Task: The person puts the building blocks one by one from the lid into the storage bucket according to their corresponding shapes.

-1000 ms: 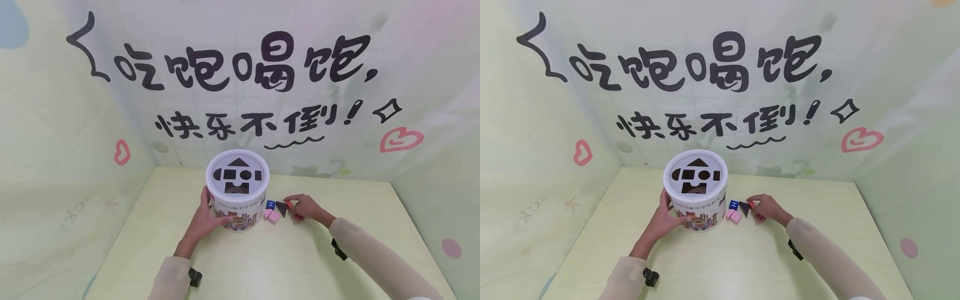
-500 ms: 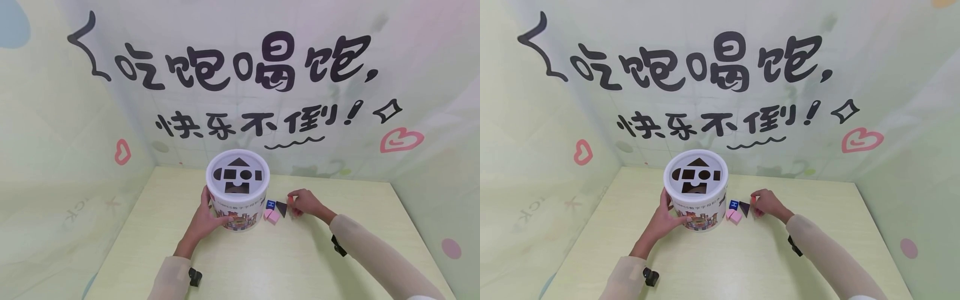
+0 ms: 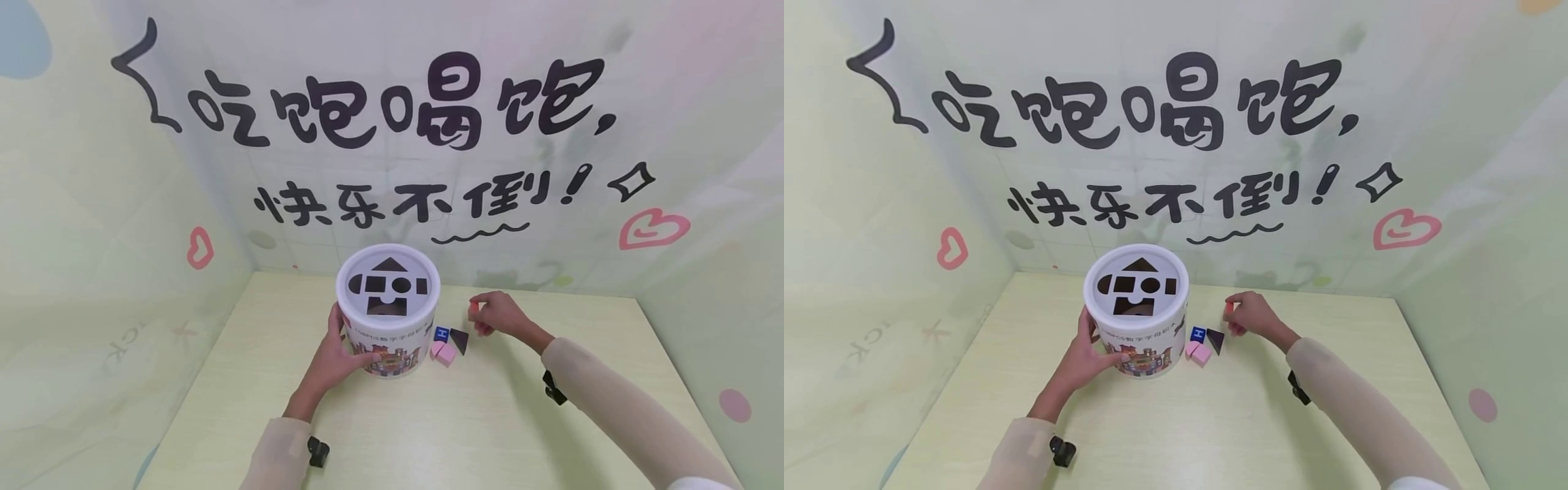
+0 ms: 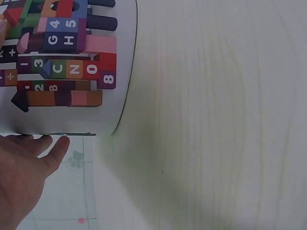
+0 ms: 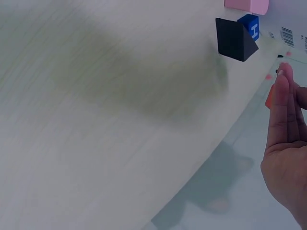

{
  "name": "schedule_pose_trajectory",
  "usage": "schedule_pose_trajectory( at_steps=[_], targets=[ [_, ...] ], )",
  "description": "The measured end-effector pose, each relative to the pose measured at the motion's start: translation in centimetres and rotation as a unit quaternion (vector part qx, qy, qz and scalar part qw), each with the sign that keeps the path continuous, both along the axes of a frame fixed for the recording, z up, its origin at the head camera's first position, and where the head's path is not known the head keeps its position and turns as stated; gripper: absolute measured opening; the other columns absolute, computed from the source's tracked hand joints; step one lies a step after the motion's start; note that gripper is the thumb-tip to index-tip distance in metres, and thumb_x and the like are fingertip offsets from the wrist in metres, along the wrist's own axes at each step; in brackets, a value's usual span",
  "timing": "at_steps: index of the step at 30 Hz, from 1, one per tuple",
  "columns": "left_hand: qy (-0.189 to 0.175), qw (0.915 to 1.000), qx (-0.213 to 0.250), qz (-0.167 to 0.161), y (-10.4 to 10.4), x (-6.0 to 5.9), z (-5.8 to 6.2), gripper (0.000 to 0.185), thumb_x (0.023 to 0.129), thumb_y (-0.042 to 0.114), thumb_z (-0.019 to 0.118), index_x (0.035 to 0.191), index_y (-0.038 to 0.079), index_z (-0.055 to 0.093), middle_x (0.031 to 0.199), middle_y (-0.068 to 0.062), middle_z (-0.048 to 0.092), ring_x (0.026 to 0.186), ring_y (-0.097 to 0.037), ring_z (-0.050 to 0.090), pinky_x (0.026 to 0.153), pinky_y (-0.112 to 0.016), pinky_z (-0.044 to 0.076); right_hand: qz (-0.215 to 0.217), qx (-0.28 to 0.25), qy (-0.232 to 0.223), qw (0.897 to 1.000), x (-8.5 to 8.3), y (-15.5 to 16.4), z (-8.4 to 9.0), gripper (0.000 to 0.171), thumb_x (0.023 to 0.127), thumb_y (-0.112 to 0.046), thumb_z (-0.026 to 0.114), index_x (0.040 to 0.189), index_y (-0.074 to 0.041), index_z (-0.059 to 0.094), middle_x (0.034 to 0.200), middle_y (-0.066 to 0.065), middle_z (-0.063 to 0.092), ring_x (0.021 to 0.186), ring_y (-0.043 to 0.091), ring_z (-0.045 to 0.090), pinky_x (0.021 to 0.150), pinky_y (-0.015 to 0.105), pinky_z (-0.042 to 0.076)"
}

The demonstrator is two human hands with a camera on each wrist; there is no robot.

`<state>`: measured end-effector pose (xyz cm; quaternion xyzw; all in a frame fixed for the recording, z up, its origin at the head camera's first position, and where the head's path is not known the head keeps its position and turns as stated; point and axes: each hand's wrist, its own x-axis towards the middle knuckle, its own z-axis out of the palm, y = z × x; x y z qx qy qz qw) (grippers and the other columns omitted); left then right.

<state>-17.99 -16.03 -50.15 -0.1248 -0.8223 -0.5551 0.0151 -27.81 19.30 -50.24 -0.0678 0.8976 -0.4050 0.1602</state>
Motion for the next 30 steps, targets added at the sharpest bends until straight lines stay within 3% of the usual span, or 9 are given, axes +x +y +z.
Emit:
schedule_pose_trajectory(
  at_steps=[5, 12, 14, 20, 30],
  targets=[
    [-0.003, 1.0000, -0.001, 0.002, 0.0, -0.2, -0.3, 0.122, 0.069, 0.021, 0.089, 0.155, 0.018, 0.002, 0.157, -0.015, 0.026, 0.145, -0.034, 0.024, 0.114, -0.061, 0.028, 0.002, -0.028, -0.001, 1.000, -0.2, -0.4, 1.1, 0.048, 0.090, -0.012, 0.065, 0.132, 0.008, 0.054, 0.071, 0.015, 0.069, 0.054, 0.016, 0.064, 0.056, 0.031, 0.061],
    [0.001, 0.9999, 0.004, 0.012, -0.6, -1.7, -3.7, 0.128, 0.066, 0.028, 0.092, 0.155, 0.030, -0.001, 0.158, -0.008, 0.025, 0.146, -0.031, 0.023, 0.115, -0.061, 0.026, 0.003, -0.043, -0.015, 0.999, -0.1, -1.4, 2.6, 0.048, 0.089, -0.013, 0.067, 0.132, 0.006, 0.055, 0.073, 0.016, 0.069, 0.056, 0.016, 0.065, 0.058, 0.032, 0.062],
    [0.001, 0.9999, 0.003, 0.014, -0.7, -1.8, -4.0, 0.128, 0.065, 0.032, 0.092, 0.154, 0.035, 0.000, 0.158, -0.005, 0.025, 0.146, -0.028, 0.023, 0.115, -0.060, 0.027, 0.009, -0.043, -0.015, 0.999, 0.1, -1.7, 3.1, 0.049, 0.089, -0.013, 0.066, 0.133, 0.006, 0.054, 0.076, 0.019, 0.070, 0.057, 0.017, 0.066, 0.058, 0.032, 0.062],
    [0.008, 0.9997, -0.001, 0.021, -0.7, -1.9, -4.3, 0.130, 0.062, 0.041, 0.092, 0.153, 0.039, 0.000, 0.157, -0.006, 0.028, 0.145, -0.027, 0.026, 0.115, -0.058, 0.028, 0.025, -0.049, -0.010, 0.998, 0.6, -2.3, 4.8, 0.049, 0.089, -0.015, 0.067, 0.132, 0.005, 0.055, 0.076, 0.018, 0.070, 0.059, 0.019, 0.067, 0.059, 0.033, 0.062],
    [0.007, 0.9997, -0.006, 0.024, -0.8, -1.9, -4.4, 0.130, 0.062, 0.042, 0.091, 0.153, 0.039, 0.000, 0.157, -0.009, 0.027, 0.145, -0.029, 0.026, 0.114, -0.059, 0.030, 0.049, -0.043, -0.006, 0.998, 1.2, -2.2, 8.0, 0.047, 0.089, -0.013, 0.068, 0.131, 0.004, 0.056, 0.078, 0.020, 0.069, 0.059, 0.021, 0.068, 0.060, 0.034, 0.063]
  ],
)
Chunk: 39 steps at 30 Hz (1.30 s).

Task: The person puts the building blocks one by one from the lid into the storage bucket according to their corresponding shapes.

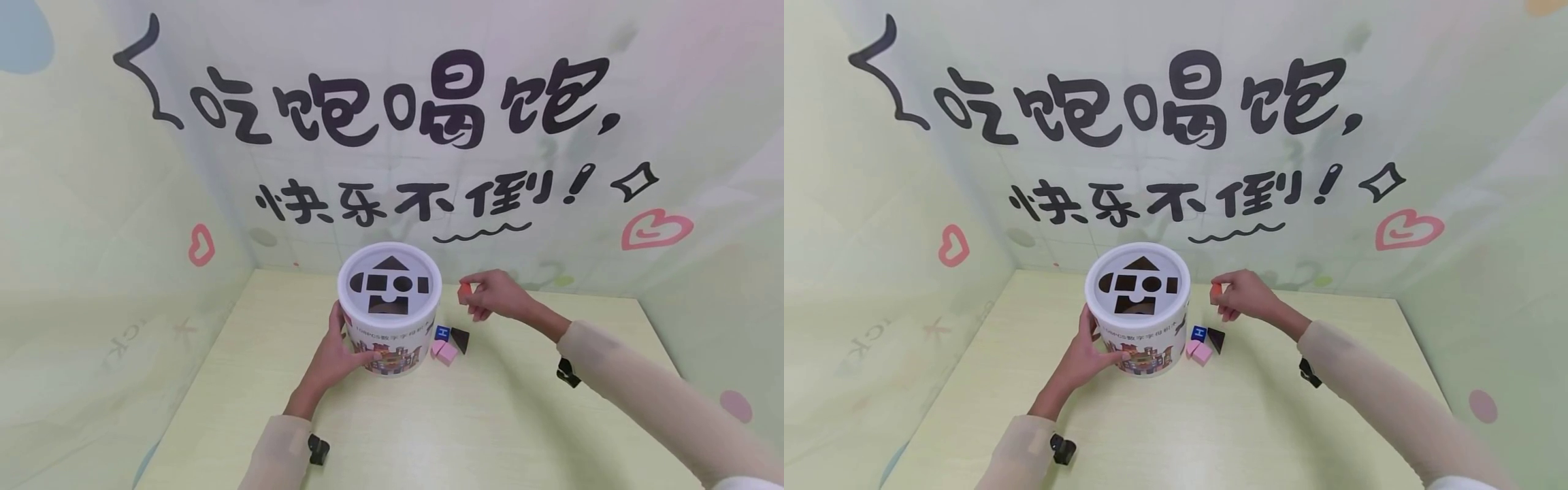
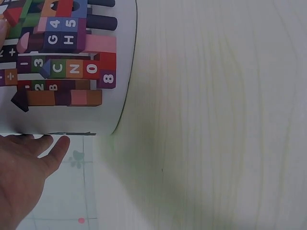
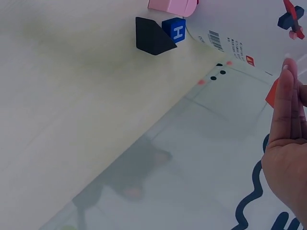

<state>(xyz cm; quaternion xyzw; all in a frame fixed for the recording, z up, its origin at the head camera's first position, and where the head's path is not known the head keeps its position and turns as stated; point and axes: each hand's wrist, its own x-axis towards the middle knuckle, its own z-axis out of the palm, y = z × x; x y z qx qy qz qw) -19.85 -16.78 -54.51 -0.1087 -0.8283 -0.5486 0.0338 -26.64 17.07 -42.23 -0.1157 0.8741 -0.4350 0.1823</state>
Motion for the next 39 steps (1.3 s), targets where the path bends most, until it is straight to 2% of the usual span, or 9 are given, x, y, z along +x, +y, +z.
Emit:
schedule_pose_trajectory(
  at_steps=[9, 16, 18, 21, 25, 30, 33, 36, 39],
  targets=[
    [0.002, 1.0000, 0.005, -0.005, -0.1, 0.0, 0.3, 0.129, 0.062, 0.041, 0.092, 0.153, 0.039, 0.000, 0.157, -0.005, 0.028, 0.145, -0.028, 0.025, 0.115, -0.059, 0.028, 0.021, 0.007, 0.019, 1.000, 0.4, 0.1, 2.9, 0.047, 0.089, -0.014, 0.068, 0.132, 0.001, 0.057, 0.075, 0.011, 0.070, 0.062, 0.023, 0.069, 0.062, 0.036, 0.063],
    [-0.002, 1.0000, 0.004, -0.004, 0.0, 0.1, 0.4, 0.128, 0.063, 0.035, 0.092, 0.153, 0.039, 0.001, 0.157, -0.003, 0.028, 0.145, -0.027, 0.026, 0.114, -0.060, 0.028, 0.028, -0.016, 0.025, 0.999, 0.8, -0.6, 5.0, 0.047, 0.089, -0.014, 0.068, 0.133, -0.002, 0.057, 0.081, 0.019, 0.071, 0.065, 0.028, 0.070, 0.064, 0.040, 0.063],
    [-0.003, 1.0000, 0.005, -0.004, 0.1, 0.2, 0.6, 0.128, 0.064, 0.031, 0.092, 0.154, 0.035, 0.001, 0.157, -0.005, 0.028, 0.145, -0.029, 0.025, 0.114, -0.061, 0.027, 0.030, -0.019, 0.028, 0.999, 0.9, -0.9, 5.4, 0.047, 0.089, -0.015, 0.069, 0.133, -0.004, 0.057, 0.080, 0.017, 0.071, 0.065, 0.026, 0.070, 0.064, 0.041, 0.063],
    [-0.003, 0.9999, 0.005, -0.011, 0.4, 0.8, 2.1, 0.125, 0.067, 0.024, 0.091, 0.155, 0.025, 0.002, 0.156, -0.011, 0.028, 0.145, -0.034, 0.025, 0.113, -0.063, 0.027, 0.034, -0.025, 0.032, 0.999, 1.0, -1.4, 5.9, 0.047, 0.088, -0.016, 0.071, 0.132, -0.005, 0.058, 0.079, 0.014, 0.071, 0.064, 0.026, 0.070, 0.064, 0.040, 0.063],
    [-0.005, 0.9998, 0.003, -0.019, 0.6, 1.8, 4.1, 0.121, 0.069, 0.021, 0.089, 0.155, 0.017, 0.004, 0.155, -0.016, 0.029, 0.144, -0.038, 0.026, 0.112, -0.064, 0.028, 0.039, -0.036, 0.035, 0.998, 1.0, -2.2, 6.3, 0.047, 0.087, -0.016, 0.071, 0.131, -0.004, 0.059, 0.074, 0.011, 0.070, 0.064, 0.026, 0.070, 0.064, 0.040, 0.063],
    [-0.005, 0.9998, 0.014, -0.015, 0.5, 1.3, 2.8, 0.123, 0.067, 0.026, 0.090, 0.155, 0.028, 0.004, 0.155, -0.010, 0.029, 0.144, -0.035, 0.026, 0.113, -0.065, 0.027, 0.044, -0.044, 0.029, 0.998, 0.8, -3.4, 6.1, 0.046, 0.086, -0.014, 0.071, 0.130, -0.004, 0.060, 0.071, 0.011, 0.069, 0.063, 0.026, 0.070, 0.064, 0.040, 0.063],
    [-0.008, 0.9997, 0.018, -0.015, 0.5, 1.3, 2.7, 0.123, 0.067, 0.027, 0.091, 0.154, 0.031, 0.004, 0.156, -0.009, 0.029, 0.145, -0.033, 0.025, 0.113, -0.064, 0.027, 0.051, -0.047, 0.024, 0.997, 0.8, -4.0, 5.8, 0.046, 0.087, -0.013, 0.070, 0.130, -0.004, 0.060, 0.070, 0.011, 0.069, 0.062, 0.025, 0.070, 0.063, 0.040, 0.063],
    [-0.014, 0.9997, 0.011, -0.018, 0.7, 1.7, 3.8, 0.121, 0.069, 0.023, 0.090, 0.155, 0.023, 0.005, 0.156, -0.013, 0.028, 0.145, -0.034, 0.025, 0.114, -0.062, 0.027, 0.057, -0.048, 0.023, 0.997, 0.7, -4.6, 5.4, 0.045, 0.087, -0.012, 0.069, 0.131, -0.003, 0.060, 0.071, 0.012, 0.069, 0.060, 0.024, 0.069, 0.062, 0.040, 0.063],
    [-0.010, 0.9997, 0.009, -0.018, 0.7, 1.6, 3.4, 0.122, 0.069, 0.023, 0.089, 0.155, 0.021, 0.004, 0.156, -0.014, 0.027, 0.145, -0.036, 0.024, 0.113, -0.063, 0.027, 0.059, -0.044, 0.022, 0.997, 0.7, -5.1, 5.1, 0.044, 0.087, -0.011, 0.068, 0.130, -0.003, 0.060, 0.071, 0.013, 0.068, 0.059, 0.022, 0.068, 0.060, 0.038, 0.062]
  ],
)
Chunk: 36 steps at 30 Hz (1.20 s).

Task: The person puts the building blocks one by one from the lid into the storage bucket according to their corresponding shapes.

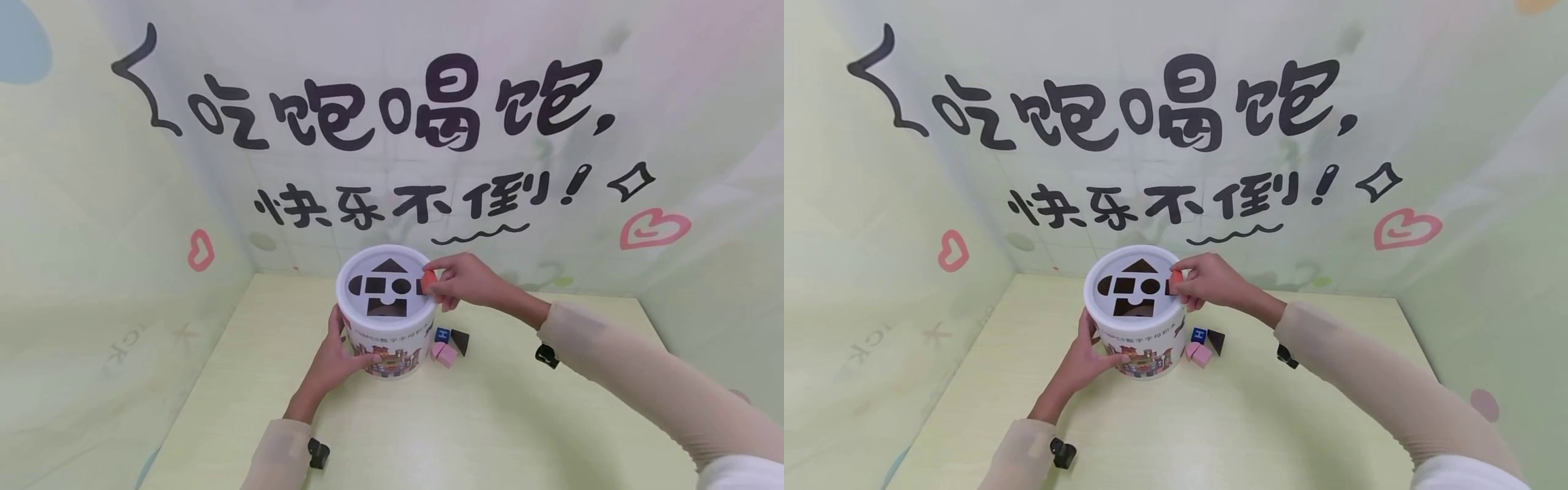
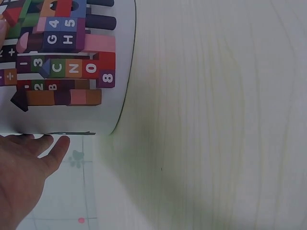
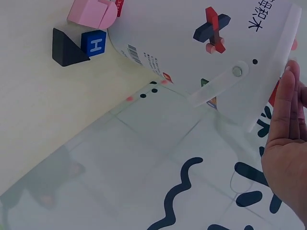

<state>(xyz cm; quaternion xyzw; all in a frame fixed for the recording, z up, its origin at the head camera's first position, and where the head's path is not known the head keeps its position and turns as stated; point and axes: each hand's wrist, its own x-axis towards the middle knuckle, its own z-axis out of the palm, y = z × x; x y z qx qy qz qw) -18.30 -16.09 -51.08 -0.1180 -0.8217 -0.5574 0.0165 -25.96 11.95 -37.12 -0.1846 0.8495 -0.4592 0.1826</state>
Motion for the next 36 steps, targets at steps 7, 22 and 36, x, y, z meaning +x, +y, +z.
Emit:
schedule_pose_trajectory(
  at_steps=[7, 22, 36],
  targets=[
    [0.007, 0.9999, -0.001, 0.008, -0.6, -1.6, -2.7, 0.125, 0.065, 0.036, 0.091, 0.153, 0.039, 0.002, 0.157, -0.003, 0.027, 0.146, -0.028, 0.024, 0.114, -0.061, 0.028, -0.009, 0.021, 0.019, 1.000, -0.1, -0.7, 0.2, 0.041, 0.087, -0.012, 0.068, 0.127, -0.003, 0.062, 0.067, 0.012, 0.067, 0.053, 0.019, 0.064, 0.057, 0.038, 0.061],
    [0.012, 0.9998, -0.005, 0.012, -0.6, -1.5, -3.0, 0.127, 0.063, 0.042, 0.091, 0.153, 0.040, 0.000, 0.158, -0.005, 0.026, 0.146, -0.029, 0.024, 0.114, -0.061, 0.028, -0.016, 0.057, 0.031, 0.998, -0.1, -1.4, 0.5, 0.043, 0.085, -0.016, 0.072, 0.125, -0.004, 0.063, 0.066, 0.012, 0.066, 0.047, 0.015, 0.057, 0.047, 0.026, 0.052],
    [-0.003, 0.9997, -0.001, 0.023, -0.5, -1.0, -3.5, 0.128, 0.061, 0.044, 0.091, 0.152, 0.042, 0.002, 0.157, -0.001, 0.029, 0.145, -0.026, 0.026, 0.115, -0.057, 0.029, -0.005, 0.053, 0.054, 0.997, 0.5, -1.2, 0.0, 0.043, 0.085, -0.014, 0.072, 0.126, -0.002, 0.063, 0.063, 0.010, 0.065, 0.045, 0.014, 0.057, 0.047, 0.027, 0.054]
  ],
)
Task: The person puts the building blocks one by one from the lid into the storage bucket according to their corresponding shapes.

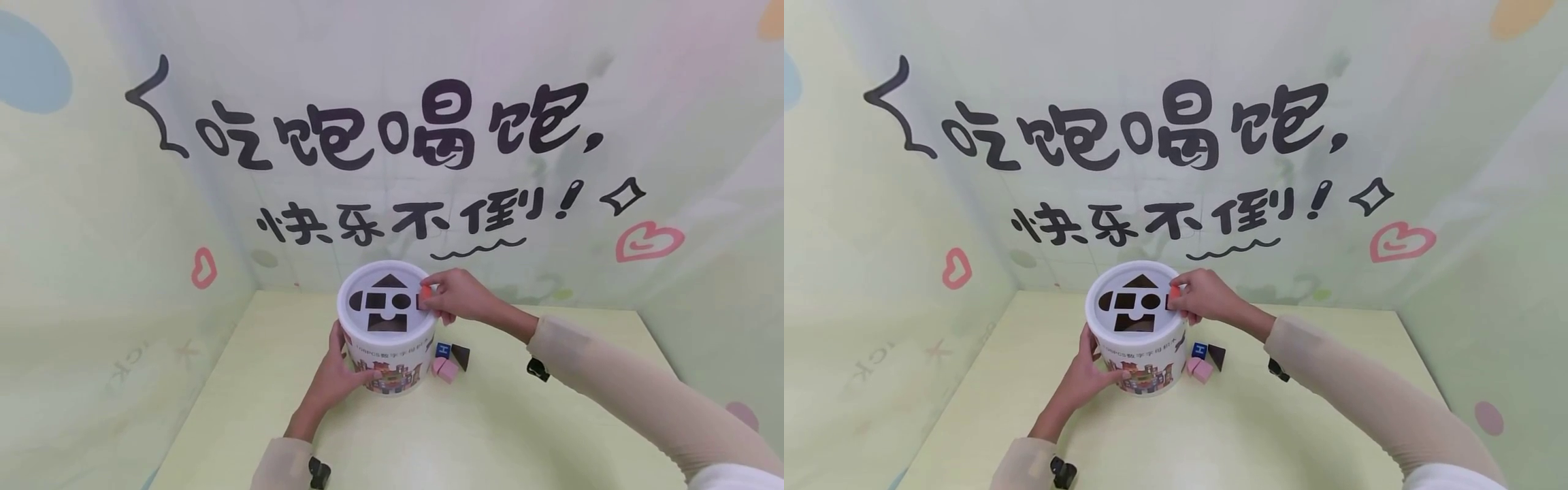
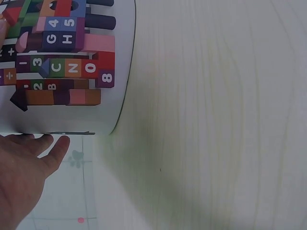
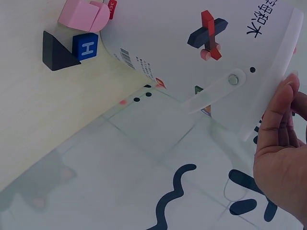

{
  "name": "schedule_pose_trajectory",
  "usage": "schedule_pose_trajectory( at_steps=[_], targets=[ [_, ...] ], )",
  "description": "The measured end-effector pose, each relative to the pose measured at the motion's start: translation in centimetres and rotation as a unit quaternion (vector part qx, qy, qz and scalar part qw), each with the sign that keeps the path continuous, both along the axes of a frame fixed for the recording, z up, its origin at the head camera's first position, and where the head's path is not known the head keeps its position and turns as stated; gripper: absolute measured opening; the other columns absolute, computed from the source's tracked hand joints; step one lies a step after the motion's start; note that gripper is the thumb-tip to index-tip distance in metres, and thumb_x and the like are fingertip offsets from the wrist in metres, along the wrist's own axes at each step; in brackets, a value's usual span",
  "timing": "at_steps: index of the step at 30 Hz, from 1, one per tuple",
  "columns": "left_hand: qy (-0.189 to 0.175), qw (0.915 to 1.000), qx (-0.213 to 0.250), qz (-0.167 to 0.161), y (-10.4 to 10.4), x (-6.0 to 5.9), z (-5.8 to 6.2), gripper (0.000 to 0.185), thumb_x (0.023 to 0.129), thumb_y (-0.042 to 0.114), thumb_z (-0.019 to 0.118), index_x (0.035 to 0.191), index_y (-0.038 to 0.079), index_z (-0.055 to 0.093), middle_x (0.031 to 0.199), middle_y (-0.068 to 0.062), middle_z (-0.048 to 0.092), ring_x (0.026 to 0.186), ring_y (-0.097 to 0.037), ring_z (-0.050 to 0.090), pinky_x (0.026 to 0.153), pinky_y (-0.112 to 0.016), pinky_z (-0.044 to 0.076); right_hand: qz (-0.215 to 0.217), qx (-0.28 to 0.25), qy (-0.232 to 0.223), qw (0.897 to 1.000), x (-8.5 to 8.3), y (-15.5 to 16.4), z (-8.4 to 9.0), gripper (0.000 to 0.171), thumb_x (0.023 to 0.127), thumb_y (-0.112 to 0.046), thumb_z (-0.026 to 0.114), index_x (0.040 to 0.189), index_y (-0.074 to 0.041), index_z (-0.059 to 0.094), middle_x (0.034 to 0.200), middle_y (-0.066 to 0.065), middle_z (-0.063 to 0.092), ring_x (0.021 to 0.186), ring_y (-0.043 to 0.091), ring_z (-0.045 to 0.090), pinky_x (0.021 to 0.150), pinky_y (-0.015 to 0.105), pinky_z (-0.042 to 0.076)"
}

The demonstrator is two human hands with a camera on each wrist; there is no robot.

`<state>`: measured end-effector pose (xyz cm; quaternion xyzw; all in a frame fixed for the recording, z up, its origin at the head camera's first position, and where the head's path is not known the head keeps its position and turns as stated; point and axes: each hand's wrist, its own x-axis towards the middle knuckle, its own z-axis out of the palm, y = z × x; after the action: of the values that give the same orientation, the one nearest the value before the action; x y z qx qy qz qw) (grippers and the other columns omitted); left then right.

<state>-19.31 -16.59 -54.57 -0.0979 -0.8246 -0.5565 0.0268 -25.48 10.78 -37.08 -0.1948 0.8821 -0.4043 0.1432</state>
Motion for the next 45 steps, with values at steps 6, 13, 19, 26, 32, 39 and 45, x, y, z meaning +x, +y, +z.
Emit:
schedule_pose_trajectory(
  at_steps=[6, 13, 19, 26, 32, 39, 45],
  targets=[
    [0.014, 0.9999, 0.001, -0.003, -0.1, 0.1, -0.1, 0.129, 0.062, 0.041, 0.091, 0.154, 0.038, 0.000, 0.158, -0.007, 0.027, 0.146, -0.030, 0.025, 0.114, -0.060, 0.028, 0.000, -0.002, -0.007, 1.000, -0.1, 0.1, -0.3, 0.046, 0.086, -0.015, 0.071, 0.128, 0.000, 0.061, 0.066, 0.013, 0.067, 0.046, 0.014, 0.058, 0.046, 0.027, 0.054],
    [0.001, 0.9999, -0.009, 0.006, 0.1, 0.2, 0.1, 0.130, 0.064, 0.029, 0.092, 0.156, 0.025, 0.000, 0.158, -0.016, 0.025, 0.146, -0.036, 0.023, 0.113, -0.062, 0.027, -0.002, -0.006, -0.007, 1.000, 0.0, 0.3, -0.4, 0.046, 0.086, -0.014, 0.070, 0.128, 0.001, 0.060, 0.068, 0.015, 0.067, 0.046, 0.014, 0.058, 0.049, 0.032, 0.057],
    [0.009, 0.9999, -0.009, 0.004, 0.1, 0.5, 0.7, 0.130, 0.063, 0.038, 0.091, 0.155, 0.031, 0.000, 0.158, -0.014, 0.026, 0.145, -0.034, 0.024, 0.113, -0.060, 0.028, -0.013, -0.004, -0.011, 1.000, -0.1, 0.8, -0.6, 0.045, 0.087, -0.014, 0.069, 0.129, -0.001, 0.060, 0.069, 0.016, 0.067, 0.047, 0.015, 0.059, 0.048, 0.028, 0.056],
    [0.001, 0.9999, -0.008, 0.006, 0.1, 0.3, 0.3, 0.130, 0.063, 0.034, 0.092, 0.155, 0.030, 0.001, 0.159, -0.013, 0.025, 0.146, -0.034, 0.023, 0.114, -0.060, 0.027, -0.013, -0.009, -0.011, 1.000, -0.1, 1.2, -0.8, 0.041, 0.088, -0.015, 0.069, 0.127, -0.003, 0.063, 0.066, 0.011, 0.066, 0.048, 0.016, 0.060, 0.052, 0.035, 0.059],
    [-0.004, 0.9999, -0.011, 0.003, 0.6, 1.5, 2.9, 0.127, 0.066, 0.024, 0.091, 0.156, 0.015, 0.001, 0.157, -0.021, 0.024, 0.145, -0.038, 0.023, 0.114, -0.061, 0.027, -0.008, -0.006, 0.000, 1.000, 0.0, 1.0, -0.9, 0.032, 0.090, -0.014, 0.067, 0.121, -0.006, 0.067, 0.063, 0.007, 0.064, 0.048, 0.016, 0.059, 0.049, 0.031, 0.057],
    [0.003, 0.9999, -0.013, -0.006, 0.7, 2.1, 4.1, 0.124, 0.069, 0.024, 0.089, 0.156, 0.013, 0.002, 0.157, -0.022, 0.025, 0.144, -0.040, 0.024, 0.112, -0.063, 0.028, 0.006, -0.006, -0.015, 1.000, -0.6, 0.5, -0.4, 0.036, 0.087, -0.014, 0.068, 0.121, -0.002, 0.066, 0.064, 0.012, 0.065, 0.045, 0.015, 0.057, 0.046, 0.029, 0.055],
    [0.003, 1.0000, -0.004, -0.003, 0.2, 0.7, 1.3, 0.128, 0.066, 0.029, 0.091, 0.156, 0.024, 0.000, 0.158, -0.016, 0.024, 0.146, -0.036, 0.022, 0.114, -0.063, 0.025, 0.005, -0.028, -0.076, 0.997, -1.7, 0.6, -0.4, 0.031, 0.093, -0.022, 0.065, 0.118, -0.004, 0.068, 0.062, 0.008, 0.063, 0.045, 0.013, 0.056, 0.045, 0.025, 0.054]
  ],
)
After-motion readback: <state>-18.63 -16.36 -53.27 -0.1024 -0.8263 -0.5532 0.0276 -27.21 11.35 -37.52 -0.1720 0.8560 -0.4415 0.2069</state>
